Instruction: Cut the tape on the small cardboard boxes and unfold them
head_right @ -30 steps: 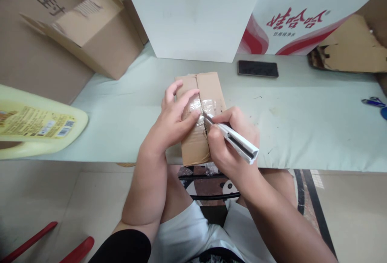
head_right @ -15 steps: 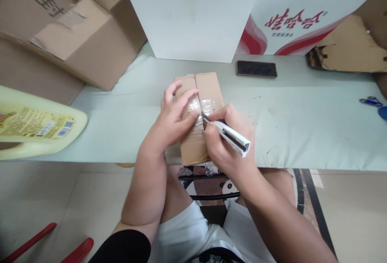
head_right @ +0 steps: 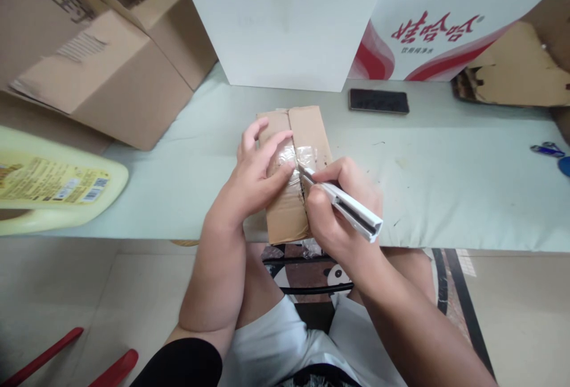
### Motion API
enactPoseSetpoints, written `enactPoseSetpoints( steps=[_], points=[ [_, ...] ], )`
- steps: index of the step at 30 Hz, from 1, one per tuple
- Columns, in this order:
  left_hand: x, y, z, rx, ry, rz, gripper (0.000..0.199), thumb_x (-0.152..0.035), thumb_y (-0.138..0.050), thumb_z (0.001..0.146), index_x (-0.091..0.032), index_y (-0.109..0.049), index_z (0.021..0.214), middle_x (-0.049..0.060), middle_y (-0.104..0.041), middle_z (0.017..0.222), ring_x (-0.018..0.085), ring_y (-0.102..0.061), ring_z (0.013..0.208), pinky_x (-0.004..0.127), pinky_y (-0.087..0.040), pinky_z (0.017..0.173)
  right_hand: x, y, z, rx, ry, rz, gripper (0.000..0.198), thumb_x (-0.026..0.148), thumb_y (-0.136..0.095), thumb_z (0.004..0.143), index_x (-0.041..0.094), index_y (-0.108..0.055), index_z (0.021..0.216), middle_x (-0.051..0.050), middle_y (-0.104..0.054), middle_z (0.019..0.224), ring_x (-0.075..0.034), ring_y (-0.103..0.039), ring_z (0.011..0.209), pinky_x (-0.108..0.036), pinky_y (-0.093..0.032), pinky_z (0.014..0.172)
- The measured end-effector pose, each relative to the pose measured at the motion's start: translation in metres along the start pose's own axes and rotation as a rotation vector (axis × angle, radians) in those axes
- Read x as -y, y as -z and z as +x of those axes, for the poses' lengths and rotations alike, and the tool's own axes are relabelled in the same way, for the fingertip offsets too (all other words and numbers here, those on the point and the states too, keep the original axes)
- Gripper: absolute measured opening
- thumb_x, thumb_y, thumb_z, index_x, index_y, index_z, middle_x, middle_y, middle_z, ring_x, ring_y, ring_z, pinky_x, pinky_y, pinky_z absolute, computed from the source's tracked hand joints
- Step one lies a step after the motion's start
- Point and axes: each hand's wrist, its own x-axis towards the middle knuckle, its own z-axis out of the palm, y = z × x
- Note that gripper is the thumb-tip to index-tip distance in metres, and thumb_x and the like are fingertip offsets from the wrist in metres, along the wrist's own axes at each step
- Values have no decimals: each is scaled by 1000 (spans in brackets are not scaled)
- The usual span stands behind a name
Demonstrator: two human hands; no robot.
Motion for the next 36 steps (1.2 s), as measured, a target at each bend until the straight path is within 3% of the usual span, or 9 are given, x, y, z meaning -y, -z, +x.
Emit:
enactPoseSetpoints(
  steps=[10,21,36],
  points=[
    [-1,1,0,10,7,-20,46,-37,-60,98,-31,-55,143,10,-26,167,37,-20,161,60,-24,130,2,0,1,-34,11,-10,7,18,-55,79,23,-57,74,4,-58,62,-11,-48,52,-28,-35,48],
    [-3,1,0,11,-14,-12,46,-37,-58,98,-29,-54,143,11,-27,167,36,-22,160,60,-24,130,2,-1,6,57,0,12,9,15,-54,80,23,-56,76,4,-58,64,-12,-50,55,-28,-37,52],
    [-1,1,1,15,-4,-7,48,-36,-59,97,-29,-54,144,11,-26,168,38,-21,160,61,-23,130,-5,2,-1,67,-52,114,11,13,-55,80,22,-55,73,6,-51,58,-9,-41,48,-27,-33,46]
  ],
)
